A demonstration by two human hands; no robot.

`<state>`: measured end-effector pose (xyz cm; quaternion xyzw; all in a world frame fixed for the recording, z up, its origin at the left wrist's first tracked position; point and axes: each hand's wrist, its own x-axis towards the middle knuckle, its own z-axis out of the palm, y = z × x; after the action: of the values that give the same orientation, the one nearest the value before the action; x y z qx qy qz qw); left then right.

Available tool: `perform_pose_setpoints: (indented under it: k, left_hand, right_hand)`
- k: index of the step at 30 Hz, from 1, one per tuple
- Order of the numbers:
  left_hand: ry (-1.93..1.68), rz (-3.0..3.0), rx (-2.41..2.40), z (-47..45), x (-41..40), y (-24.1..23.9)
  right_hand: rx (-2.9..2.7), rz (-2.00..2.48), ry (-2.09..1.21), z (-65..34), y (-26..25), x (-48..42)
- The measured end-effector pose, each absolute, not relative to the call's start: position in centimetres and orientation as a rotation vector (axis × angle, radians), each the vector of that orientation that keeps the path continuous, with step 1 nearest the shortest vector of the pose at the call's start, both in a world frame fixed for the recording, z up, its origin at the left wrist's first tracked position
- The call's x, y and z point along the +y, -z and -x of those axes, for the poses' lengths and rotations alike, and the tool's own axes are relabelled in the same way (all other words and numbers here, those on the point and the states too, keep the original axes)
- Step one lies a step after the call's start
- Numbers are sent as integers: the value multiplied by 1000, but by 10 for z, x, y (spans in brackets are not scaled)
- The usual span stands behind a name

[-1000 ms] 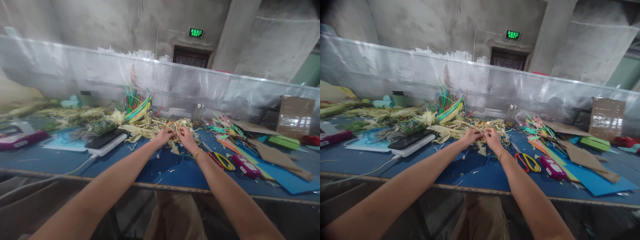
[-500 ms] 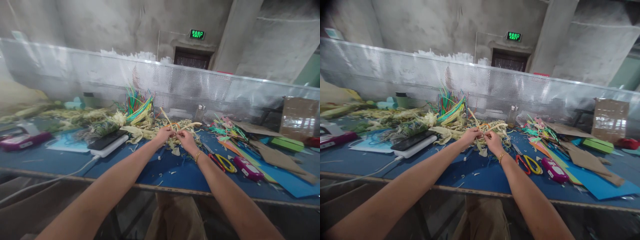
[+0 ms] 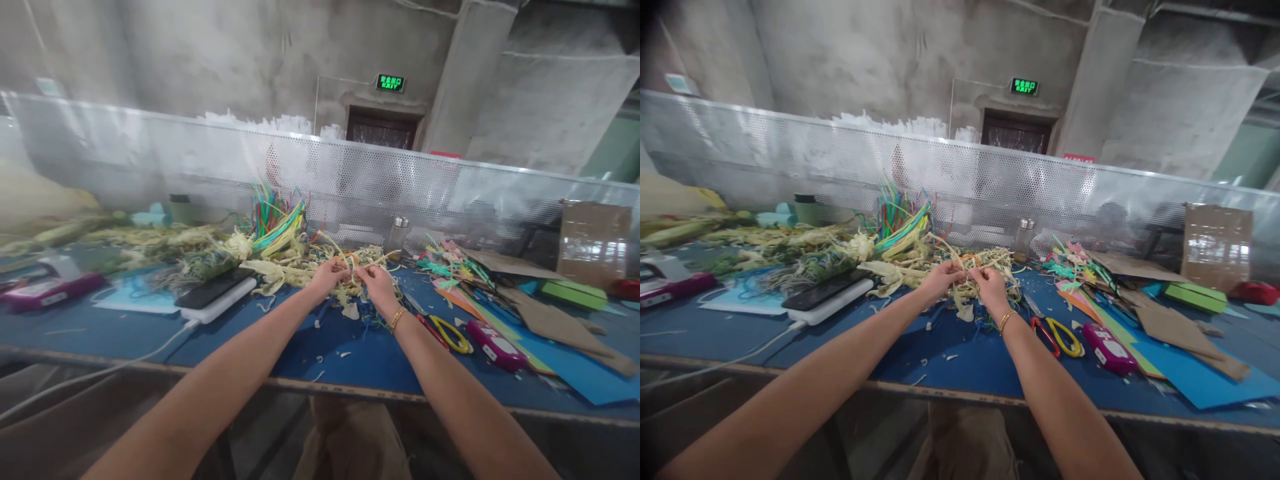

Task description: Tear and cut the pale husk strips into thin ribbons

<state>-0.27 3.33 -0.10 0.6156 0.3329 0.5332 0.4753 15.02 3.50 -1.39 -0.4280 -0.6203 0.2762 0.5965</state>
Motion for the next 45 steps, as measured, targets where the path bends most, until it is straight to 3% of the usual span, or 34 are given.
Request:
perform_pose_setpoints:
  k: [13,30,45]
  left_hand:
    - [-1241,-1520,833,4,33,-3]
    - [-1223,-1475,796,2,32,-3]
    - [-1255,-1506,823,4,38,-2]
  right_hand:
    - [-1392,883,-769,-148,3,25]
    - [-1455,1025,-541,-154,8,32]
    - [-1503,1014,-549,-152,13,32]
